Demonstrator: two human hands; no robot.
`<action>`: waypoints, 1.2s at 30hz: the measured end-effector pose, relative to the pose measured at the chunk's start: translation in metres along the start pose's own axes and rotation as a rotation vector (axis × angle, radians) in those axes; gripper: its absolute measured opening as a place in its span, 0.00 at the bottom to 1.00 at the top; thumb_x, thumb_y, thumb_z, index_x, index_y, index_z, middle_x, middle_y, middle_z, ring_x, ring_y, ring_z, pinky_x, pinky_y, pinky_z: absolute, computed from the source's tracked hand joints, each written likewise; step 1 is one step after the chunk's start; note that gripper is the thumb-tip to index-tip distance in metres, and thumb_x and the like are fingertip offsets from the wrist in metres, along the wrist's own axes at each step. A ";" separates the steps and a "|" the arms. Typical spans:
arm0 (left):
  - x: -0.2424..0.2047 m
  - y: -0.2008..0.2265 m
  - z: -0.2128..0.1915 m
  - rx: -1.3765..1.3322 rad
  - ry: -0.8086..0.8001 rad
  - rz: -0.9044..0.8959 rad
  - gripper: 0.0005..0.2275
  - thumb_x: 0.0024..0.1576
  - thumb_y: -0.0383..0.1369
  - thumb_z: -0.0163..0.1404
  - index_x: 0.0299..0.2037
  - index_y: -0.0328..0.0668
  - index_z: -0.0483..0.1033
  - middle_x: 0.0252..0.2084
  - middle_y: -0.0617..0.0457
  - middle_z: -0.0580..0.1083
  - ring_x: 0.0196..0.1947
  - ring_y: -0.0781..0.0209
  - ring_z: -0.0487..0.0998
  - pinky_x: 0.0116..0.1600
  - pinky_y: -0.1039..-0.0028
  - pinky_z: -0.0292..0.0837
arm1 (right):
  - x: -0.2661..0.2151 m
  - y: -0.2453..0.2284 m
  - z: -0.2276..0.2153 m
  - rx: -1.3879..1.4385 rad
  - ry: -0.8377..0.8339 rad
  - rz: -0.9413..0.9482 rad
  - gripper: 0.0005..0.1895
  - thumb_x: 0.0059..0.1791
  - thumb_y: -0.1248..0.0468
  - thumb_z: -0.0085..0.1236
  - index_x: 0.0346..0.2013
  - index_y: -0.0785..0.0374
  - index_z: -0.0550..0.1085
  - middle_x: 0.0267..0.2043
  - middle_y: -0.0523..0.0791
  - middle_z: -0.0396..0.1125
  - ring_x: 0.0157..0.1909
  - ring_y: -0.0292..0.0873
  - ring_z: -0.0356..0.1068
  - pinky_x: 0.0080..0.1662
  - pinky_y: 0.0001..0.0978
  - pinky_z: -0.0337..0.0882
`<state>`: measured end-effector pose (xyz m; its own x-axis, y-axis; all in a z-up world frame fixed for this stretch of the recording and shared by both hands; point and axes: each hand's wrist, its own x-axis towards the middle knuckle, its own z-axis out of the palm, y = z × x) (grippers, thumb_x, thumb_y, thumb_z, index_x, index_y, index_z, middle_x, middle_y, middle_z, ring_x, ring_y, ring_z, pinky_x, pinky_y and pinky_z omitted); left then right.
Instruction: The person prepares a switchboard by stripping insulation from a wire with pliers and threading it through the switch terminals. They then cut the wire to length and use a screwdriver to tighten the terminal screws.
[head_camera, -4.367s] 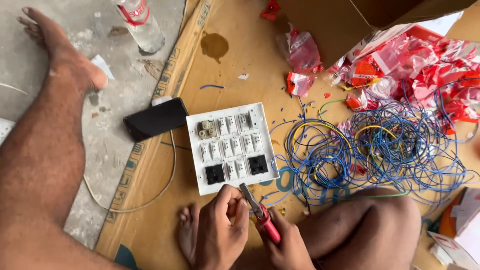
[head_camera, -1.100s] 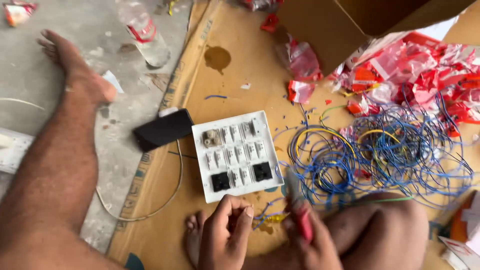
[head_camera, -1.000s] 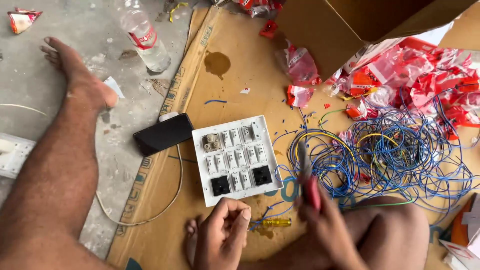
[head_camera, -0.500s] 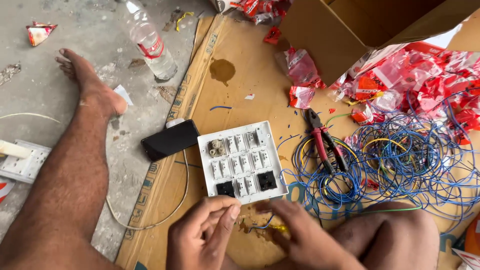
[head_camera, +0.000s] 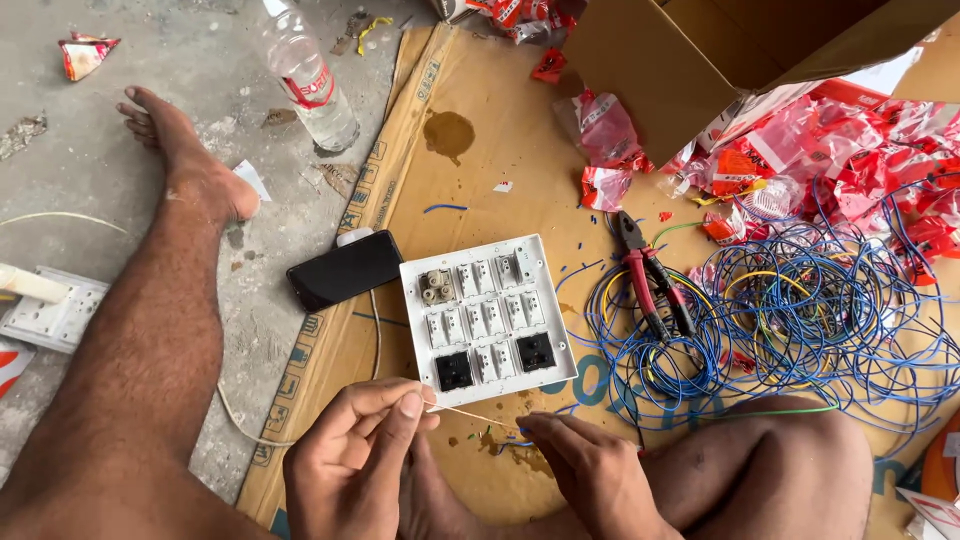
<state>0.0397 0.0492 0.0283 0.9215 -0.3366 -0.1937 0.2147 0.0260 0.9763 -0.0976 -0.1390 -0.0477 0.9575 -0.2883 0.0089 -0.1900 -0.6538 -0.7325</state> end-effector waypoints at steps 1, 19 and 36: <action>-0.001 -0.001 0.001 0.008 0.053 -0.033 0.06 0.59 0.24 0.52 0.39 0.25 0.79 0.39 0.40 0.81 0.41 0.59 0.84 0.48 0.69 0.83 | 0.001 -0.003 0.002 -0.018 0.046 0.019 0.11 0.44 0.67 0.64 0.42 0.57 0.80 0.41 0.43 0.78 0.41 0.47 0.79 0.40 0.35 0.79; -0.003 -0.020 -0.007 0.054 0.212 0.055 0.04 0.62 0.25 0.50 0.40 0.29 0.71 0.41 0.42 0.79 0.40 0.63 0.79 0.41 0.75 0.71 | 0.023 -0.027 0.008 0.019 0.096 -0.001 0.05 0.43 0.68 0.65 0.33 0.60 0.80 0.31 0.45 0.73 0.32 0.49 0.75 0.33 0.39 0.74; -0.001 -0.023 0.000 0.058 0.254 0.165 0.05 0.62 0.25 0.52 0.38 0.30 0.70 0.38 0.47 0.76 0.41 0.64 0.79 0.52 0.75 0.76 | 0.027 -0.014 0.005 -0.032 0.088 -0.078 0.05 0.44 0.71 0.62 0.35 0.62 0.78 0.33 0.46 0.73 0.35 0.51 0.75 0.36 0.39 0.74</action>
<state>0.0335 0.0491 0.0061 0.9953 -0.0864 -0.0429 0.0435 0.0047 0.9990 -0.0680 -0.1344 -0.0409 0.9473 -0.2946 0.1257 -0.1236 -0.6981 -0.7052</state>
